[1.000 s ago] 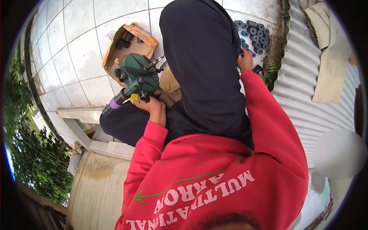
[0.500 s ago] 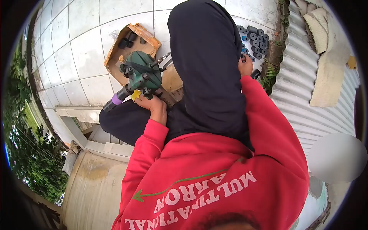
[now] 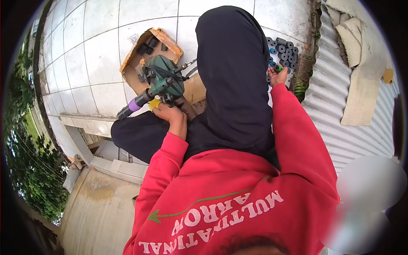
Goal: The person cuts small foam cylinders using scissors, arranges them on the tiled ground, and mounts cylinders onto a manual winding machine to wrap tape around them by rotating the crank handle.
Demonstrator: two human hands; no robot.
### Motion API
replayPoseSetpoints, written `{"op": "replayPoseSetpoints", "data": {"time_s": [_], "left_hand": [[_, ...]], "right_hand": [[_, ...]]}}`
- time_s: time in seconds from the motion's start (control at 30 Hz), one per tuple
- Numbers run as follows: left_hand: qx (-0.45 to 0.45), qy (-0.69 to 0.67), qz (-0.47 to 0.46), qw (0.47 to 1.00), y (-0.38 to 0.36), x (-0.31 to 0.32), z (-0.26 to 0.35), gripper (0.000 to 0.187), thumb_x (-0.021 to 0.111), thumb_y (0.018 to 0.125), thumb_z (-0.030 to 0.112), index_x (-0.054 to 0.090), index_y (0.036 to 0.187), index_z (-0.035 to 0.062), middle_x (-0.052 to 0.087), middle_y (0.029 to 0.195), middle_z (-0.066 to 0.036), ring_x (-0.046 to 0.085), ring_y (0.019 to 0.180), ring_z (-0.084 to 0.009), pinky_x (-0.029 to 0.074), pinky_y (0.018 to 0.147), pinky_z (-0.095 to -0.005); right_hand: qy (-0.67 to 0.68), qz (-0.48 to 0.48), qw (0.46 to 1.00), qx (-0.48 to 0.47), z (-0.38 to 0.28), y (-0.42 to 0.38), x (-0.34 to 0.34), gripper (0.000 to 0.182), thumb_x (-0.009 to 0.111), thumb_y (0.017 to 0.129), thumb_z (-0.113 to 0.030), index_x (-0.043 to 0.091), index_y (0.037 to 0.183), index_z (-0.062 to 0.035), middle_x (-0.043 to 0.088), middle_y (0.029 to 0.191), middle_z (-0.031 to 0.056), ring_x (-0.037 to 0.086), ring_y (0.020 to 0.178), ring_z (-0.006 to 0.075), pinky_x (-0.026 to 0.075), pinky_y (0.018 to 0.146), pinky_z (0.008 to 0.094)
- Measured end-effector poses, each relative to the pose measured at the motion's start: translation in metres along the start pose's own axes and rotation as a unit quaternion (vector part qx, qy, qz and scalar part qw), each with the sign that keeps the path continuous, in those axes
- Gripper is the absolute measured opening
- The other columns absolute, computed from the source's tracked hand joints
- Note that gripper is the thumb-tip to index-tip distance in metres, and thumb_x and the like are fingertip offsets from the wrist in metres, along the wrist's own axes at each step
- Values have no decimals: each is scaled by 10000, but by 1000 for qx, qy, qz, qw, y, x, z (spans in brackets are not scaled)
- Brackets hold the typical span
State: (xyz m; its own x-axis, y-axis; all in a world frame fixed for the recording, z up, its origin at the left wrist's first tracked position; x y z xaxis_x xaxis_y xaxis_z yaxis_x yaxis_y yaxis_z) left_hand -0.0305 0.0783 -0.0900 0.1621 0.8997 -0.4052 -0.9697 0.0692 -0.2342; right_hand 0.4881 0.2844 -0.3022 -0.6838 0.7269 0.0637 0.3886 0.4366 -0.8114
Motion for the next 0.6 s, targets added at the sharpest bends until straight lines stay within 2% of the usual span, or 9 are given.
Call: {"op": "replayPoseSetpoints", "data": {"time_s": [0.13,0.17,0.2,0.23,0.27,0.3,0.33,0.43,0.6], "left_hand": [[11,47,6,999,0,-4,-1,120,494,949,88,482,1020,-8,532,931,-84,513,796,-197,434,690,-357],[18,54,2,998,0,-3,0,119,493,949,88,483,1019,-7,541,939,-84,518,800,-193,436,690,-352],[18,55,3,998,0,-3,-1,119,493,949,88,483,1019,-7,541,939,-84,518,800,-193,436,690,-352],[14,39,-1,999,0,-2,0,106,490,951,81,486,1020,2,548,946,-81,528,806,-189,445,695,-348],[11,23,-5,1000,0,-1,1,94,486,952,75,489,1021,11,556,953,-78,538,812,-184,454,700,-344],[12,22,-1,1000,1,-1,-1,94,486,952,75,489,1021,11,556,953,-78,538,812,-184,454,700,-344],[18,-13,-7,1000,3,-1,-3,145,515,971,92,510,1067,-16,574,971,-94,562,833,-196,462,720,-354],[-7,-57,-2,998,-2,0,-1,196,537,990,114,530,1112,-38,589,973,-99,583,846,-202,467,736,-360],[-58,-67,19,996,-6,2,3,161,454,961,36,522,1105,19,562,972,-59,544,831,-187,469,742,-329]], "right_hand": [[-50,5,998,25,-4,36,5,403,635,1012,-366,609,1202,-11,589,876,141,636,744,234,623,738,377],[-108,10,994,21,-3,44,7,455,714,971,-417,623,1134,-2,637,846,140,683,714,256,610,623,382],[-109,9,994,22,-2,48,6,455,714,971,-417,623,1134,-2,637,846,140,683,714,256,610,623,382],[-310,21,948,-71,-21,32,17,451,730,961,-415,641,1131,-7,671,885,150,717,755,255,601,604,372],[-494,30,854,-161,-38,13,37,447,746,951,-413,660,1129,-12,705,924,160,752,797,255,591,584,362],[-573,42,799,-178,-45,-2,48,455,791,898,-409,708,1191,-71,759,1075,189,777,953,284,611,699,406],[-574,37,799,-178,-39,7,47,455,791,898,-409,708,1191,-71,759,1075,189,777,953,284,611,699,406],[-710,56,652,-258,-30,28,45,545,815,813,-422,729,1287,-167,759,1214,167,725,1113,384,560,961,504],[-718,38,639,-272,-26,31,45,479,782,834,-411,764,1219,-127,768,1168,182,736,1081,389,576,925,492]]}}
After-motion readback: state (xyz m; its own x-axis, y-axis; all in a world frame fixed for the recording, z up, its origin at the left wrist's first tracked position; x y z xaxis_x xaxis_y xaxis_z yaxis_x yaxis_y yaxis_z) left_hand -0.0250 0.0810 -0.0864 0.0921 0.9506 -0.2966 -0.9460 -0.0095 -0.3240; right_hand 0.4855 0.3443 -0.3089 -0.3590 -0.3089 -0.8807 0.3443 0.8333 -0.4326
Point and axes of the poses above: each hand's wrist, its own y-axis towards the middle knuckle, its own x-axis out of the palm, z = x × y, the point moved 8 cm from there along y, towards the middle knuckle
